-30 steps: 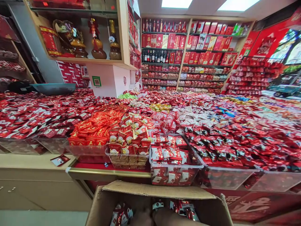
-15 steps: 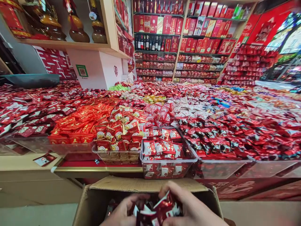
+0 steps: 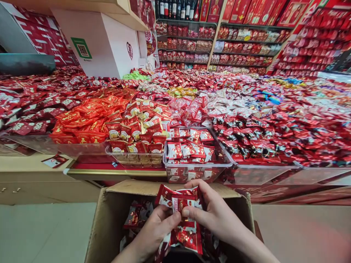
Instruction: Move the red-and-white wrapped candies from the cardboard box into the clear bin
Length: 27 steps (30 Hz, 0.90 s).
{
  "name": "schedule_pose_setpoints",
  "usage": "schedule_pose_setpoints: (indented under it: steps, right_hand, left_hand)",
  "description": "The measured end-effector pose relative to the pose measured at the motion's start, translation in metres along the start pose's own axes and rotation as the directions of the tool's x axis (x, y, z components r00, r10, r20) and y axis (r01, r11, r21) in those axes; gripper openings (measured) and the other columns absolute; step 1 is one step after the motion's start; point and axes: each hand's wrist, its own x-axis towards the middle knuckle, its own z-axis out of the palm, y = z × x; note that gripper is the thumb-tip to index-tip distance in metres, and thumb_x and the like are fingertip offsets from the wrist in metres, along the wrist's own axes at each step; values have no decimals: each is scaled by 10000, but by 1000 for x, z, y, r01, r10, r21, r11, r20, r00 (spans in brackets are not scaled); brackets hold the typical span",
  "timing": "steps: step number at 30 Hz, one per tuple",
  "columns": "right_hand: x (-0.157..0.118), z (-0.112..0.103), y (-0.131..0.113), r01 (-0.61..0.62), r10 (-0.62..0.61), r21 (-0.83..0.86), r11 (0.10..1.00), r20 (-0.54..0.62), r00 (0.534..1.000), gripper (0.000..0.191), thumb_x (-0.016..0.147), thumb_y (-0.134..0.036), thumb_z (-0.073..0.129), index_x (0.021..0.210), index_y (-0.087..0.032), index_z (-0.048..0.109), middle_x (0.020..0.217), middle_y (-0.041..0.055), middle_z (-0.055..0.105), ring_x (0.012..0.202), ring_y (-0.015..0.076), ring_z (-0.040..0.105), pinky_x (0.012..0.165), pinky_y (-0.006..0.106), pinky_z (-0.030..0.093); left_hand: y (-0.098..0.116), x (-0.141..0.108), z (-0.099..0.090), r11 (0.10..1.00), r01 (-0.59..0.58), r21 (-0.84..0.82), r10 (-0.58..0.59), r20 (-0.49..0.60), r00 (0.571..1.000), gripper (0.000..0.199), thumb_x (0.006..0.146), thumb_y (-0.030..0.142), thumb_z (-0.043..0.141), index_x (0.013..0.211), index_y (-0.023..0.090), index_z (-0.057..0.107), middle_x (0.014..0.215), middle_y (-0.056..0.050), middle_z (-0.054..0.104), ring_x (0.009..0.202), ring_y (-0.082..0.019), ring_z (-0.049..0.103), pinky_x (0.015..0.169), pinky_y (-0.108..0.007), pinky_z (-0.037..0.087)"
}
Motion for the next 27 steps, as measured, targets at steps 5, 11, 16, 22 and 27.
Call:
schedule_pose_setpoints:
  steps: [5,11,16,22,27]
  right_hand:
    - [1,-5,-2,-44,55,260,965,-38,998,261,757,-399,571,911,-198,508,737,-14,558,676,122,533,638,263,465]
    - [5,-7,5,-41,120,530,847,-115,986,248,721,-384,626,795,-186,497,704,-4,607,603,111,560,561,244,489]
    - [6,-5,5,-16,124,607,795,-137,983,237,749,-403,588,813,-205,473,711,-12,597,581,110,558,537,240,478]
    - [2,3,11,-13,81,400,916,-152,985,284,738,-407,596,894,-206,469,730,-17,570,622,118,555,599,245,444]
    - [-7,6,12,1,6,102,995,-75,997,154,737,-246,592,862,-204,514,786,-4,596,726,140,549,643,241,422]
  left_hand:
    - [8,-3,-1,998,-55,5,55,-36,998,484,653,427,684,1067,190,603,633,0,678,293,-27,408,313,-144,306]
    - [9,-1,-19,981,-166,97,171,-49,984,359,667,384,675,950,164,659,733,-33,700,529,-141,598,532,-241,485]
    - [7,-1,-33,884,-244,398,260,14,965,330,686,413,640,928,190,662,910,-43,684,908,-257,587,813,-352,454]
    - [17,-2,-26,652,-452,609,344,294,892,245,718,310,630,939,204,642,918,-51,652,870,-225,581,794,-319,443]
    - [28,-3,-13,566,-548,616,388,387,836,195,715,239,632,910,233,643,863,-20,659,802,-184,586,748,-266,449]
